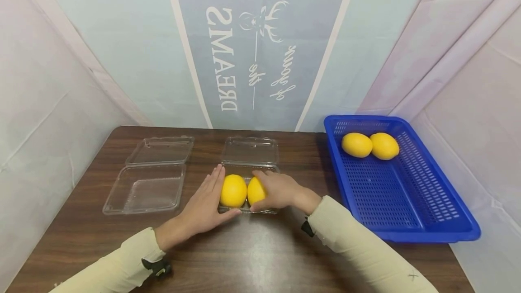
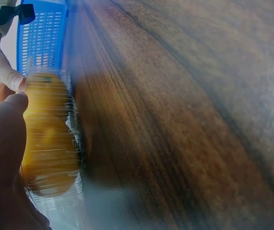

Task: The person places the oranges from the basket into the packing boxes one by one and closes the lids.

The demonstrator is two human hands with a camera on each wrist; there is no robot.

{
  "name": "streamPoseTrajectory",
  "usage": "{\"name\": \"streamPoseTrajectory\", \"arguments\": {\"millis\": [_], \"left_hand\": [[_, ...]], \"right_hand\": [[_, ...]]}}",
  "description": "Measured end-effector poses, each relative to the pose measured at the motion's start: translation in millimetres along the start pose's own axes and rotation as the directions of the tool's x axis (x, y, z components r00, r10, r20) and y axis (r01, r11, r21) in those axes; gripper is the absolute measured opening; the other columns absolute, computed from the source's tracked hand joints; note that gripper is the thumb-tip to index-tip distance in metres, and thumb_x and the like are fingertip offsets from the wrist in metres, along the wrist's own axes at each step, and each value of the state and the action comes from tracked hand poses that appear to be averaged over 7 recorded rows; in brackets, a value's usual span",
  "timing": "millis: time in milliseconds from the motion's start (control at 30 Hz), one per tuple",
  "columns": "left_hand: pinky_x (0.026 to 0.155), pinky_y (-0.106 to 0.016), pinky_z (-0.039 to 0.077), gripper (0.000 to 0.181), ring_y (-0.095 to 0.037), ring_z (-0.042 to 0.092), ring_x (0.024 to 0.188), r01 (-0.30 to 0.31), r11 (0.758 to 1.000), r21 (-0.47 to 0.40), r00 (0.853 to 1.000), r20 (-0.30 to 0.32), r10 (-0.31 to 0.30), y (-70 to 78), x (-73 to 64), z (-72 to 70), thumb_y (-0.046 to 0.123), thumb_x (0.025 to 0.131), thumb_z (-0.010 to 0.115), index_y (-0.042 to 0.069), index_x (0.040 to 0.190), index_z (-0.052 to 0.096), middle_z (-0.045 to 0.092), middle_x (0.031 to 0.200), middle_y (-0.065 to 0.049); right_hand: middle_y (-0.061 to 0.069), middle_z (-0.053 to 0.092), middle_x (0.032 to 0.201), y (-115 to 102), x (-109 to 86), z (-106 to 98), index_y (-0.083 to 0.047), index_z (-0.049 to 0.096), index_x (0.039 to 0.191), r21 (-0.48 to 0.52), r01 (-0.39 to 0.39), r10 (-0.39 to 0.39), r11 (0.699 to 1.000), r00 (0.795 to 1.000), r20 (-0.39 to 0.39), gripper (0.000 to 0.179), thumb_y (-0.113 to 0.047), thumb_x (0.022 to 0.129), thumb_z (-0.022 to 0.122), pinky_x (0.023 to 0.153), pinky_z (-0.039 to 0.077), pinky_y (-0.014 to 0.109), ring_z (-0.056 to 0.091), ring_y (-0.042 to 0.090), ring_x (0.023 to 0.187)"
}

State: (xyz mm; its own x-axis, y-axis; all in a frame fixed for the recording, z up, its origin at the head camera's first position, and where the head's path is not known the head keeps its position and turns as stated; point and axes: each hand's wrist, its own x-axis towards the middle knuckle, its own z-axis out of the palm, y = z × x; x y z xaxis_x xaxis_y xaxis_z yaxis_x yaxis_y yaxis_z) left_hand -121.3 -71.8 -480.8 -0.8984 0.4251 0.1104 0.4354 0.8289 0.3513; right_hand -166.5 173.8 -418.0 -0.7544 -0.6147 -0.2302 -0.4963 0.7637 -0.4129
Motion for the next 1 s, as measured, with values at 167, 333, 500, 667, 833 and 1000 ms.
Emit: {"name": "streamPoseTrajectory", "arguments": {"millis": [167,333,500,667,833,1000], "left_hand": [[0.125,-0.046,0.015,0.116,-0.033,0.011,0.156,-0.005,1.0,-0.003,1.0,-0.002,0.005,0.9,0.2,-0.9,0.07,0.089,0.062,-0.005,0.161,0.009,0.009,0.168,-0.023],[0.125,-0.046,0.014,0.116,-0.034,0.012,0.155,-0.001,1.0,0.009,1.0,0.006,0.001,2.1,1.2,-3.4,0.07,0.089,0.062,-0.005,0.161,0.01,0.009,0.168,-0.023],[0.125,-0.046,0.014,0.117,-0.036,0.013,0.155,0.001,1.0,0.029,1.0,0.028,-0.002,3.7,1.8,-7.9,0.071,0.089,0.061,-0.006,0.16,0.011,0.011,0.167,-0.025],[0.125,-0.048,0.015,0.115,-0.039,0.018,0.154,0.004,0.999,0.032,0.999,0.039,-0.006,6.0,4.2,-15.9,0.072,0.088,0.062,-0.005,0.16,0.017,0.017,0.166,-0.026],[0.123,-0.052,0.023,0.107,-0.04,0.028,0.15,0.031,1.0,-0.004,0.999,0.008,-0.031,6.5,11.9,-29.5,0.068,0.088,0.065,-0.005,0.157,0.028,0.03,0.161,-0.026],[0.115,-0.057,0.035,0.096,-0.044,0.041,0.142,0.072,0.995,-0.072,0.996,-0.044,-0.075,2.7,21.8,-47.1,0.057,0.091,0.068,-0.005,0.155,0.033,0.036,0.158,-0.027]], "right_hand": [[0.018,0.058,0.138,-0.1,-2.4,0.0,-0.002,0.042,0.152,0.018,0.013,-0.012,1.0,1.0,-0.025,0.091,-0.046,0.084,0.083,0.089,0.056,0.047,0.062,0.028,0.108],[0.02,0.056,0.141,0.3,-3.4,-1.5,-0.002,0.047,0.149,0.01,0.018,-0.017,1.0,0.998,-0.068,0.087,-0.045,0.083,0.084,0.095,0.055,0.049,0.06,0.032,0.117],[0.018,0.056,0.142,2.2,-3.9,-3.4,-0.002,0.049,0.148,0.006,0.007,-0.006,1.0,0.997,-0.079,0.085,-0.046,0.084,0.083,0.098,0.053,0.049,0.058,0.033,0.122],[0.017,0.058,0.142,3.6,-4.5,-7.3,0.0,0.051,0.146,0.04,0.023,-0.019,0.999,0.995,-0.095,0.078,-0.042,0.087,0.081,0.102,0.051,0.048,0.057,0.032,0.125],[0.018,0.059,0.141,5.8,-5.7,-13.5,0.003,0.053,0.143,0.077,0.074,-0.063,0.994,0.989,-0.136,0.071,-0.036,0.09,0.079,0.107,0.047,0.051,0.057,0.033,0.127],[0.02,0.06,0.138,7.2,-6.7,-21.8,0.003,0.053,0.143,0.098,0.089,-0.07,0.991,0.981,-0.18,0.067,-0.032,0.092,0.078,0.104,0.049,0.051,0.059,0.034,0.123]]}}
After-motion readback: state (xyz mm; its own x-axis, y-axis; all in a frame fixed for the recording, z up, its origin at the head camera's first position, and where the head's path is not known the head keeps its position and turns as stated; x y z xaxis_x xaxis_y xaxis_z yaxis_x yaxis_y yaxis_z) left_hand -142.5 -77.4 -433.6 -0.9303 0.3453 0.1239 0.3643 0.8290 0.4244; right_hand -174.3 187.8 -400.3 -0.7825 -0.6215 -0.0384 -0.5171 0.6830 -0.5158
